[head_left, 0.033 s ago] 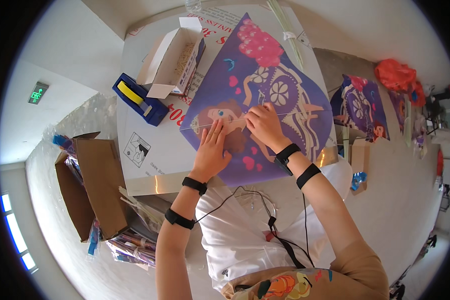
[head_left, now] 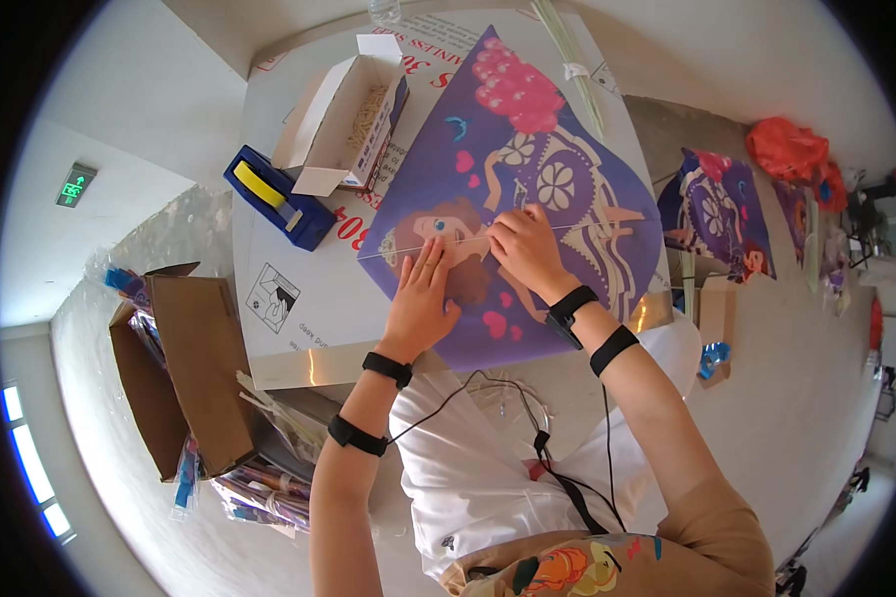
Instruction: Assembling a decorative kite by attaching supporting sticks and securing them with adhesive tape.
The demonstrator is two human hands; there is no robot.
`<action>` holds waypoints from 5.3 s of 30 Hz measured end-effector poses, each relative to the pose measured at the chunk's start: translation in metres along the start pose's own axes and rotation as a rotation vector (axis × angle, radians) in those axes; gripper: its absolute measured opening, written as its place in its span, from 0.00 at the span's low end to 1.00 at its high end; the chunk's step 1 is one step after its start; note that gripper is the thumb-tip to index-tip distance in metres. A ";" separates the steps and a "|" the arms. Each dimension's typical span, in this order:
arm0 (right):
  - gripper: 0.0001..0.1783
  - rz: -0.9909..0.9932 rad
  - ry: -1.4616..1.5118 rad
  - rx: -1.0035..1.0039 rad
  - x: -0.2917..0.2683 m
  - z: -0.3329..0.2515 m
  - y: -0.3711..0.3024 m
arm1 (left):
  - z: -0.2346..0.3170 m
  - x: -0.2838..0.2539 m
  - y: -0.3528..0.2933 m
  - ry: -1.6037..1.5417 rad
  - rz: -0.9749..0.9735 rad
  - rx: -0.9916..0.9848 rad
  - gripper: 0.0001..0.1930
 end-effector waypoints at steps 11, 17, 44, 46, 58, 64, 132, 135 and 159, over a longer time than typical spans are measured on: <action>0.03 0.018 0.002 0.023 0.002 -0.003 -0.001 | 0.001 0.000 0.001 0.019 0.007 0.003 0.38; 0.04 0.014 0.065 0.054 -0.003 -0.004 -0.005 | 0.001 0.000 0.000 0.012 0.009 0.002 0.38; 0.09 -0.016 0.020 0.212 -0.038 0.020 -0.045 | 0.000 0.018 0.007 0.043 0.074 0.075 0.41; 0.09 -0.030 0.012 0.172 -0.026 0.015 -0.043 | -0.008 0.015 -0.003 0.061 0.093 0.036 0.41; 0.09 -0.049 -0.061 0.178 -0.041 0.011 -0.042 | -0.004 0.017 0.000 0.003 0.104 0.046 0.41; 0.11 0.026 0.205 0.279 -0.109 -0.004 -0.044 | -0.009 0.008 -0.005 0.039 0.087 0.013 0.40; 0.11 0.463 1.002 1.204 -0.218 -0.087 -0.344 | 0.214 0.130 -0.028 -0.074 0.040 0.209 0.04; 0.14 0.279 1.481 1.275 -0.186 -0.101 -0.311 | 0.223 0.093 -0.025 0.047 0.168 0.428 0.06; 0.13 0.993 2.112 1.505 -0.126 -0.099 -0.262 | 0.186 0.075 -0.064 -0.035 -0.124 0.188 0.22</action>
Point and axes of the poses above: each hand's wrist, its own y-axis towards the middle knuckle, its own x-axis out of the palm, z = x × y, the point moved 4 cm from there along y, towards the middle knuckle, and after that the axes turned 4 degrees about -z, right-handed, at the moved point
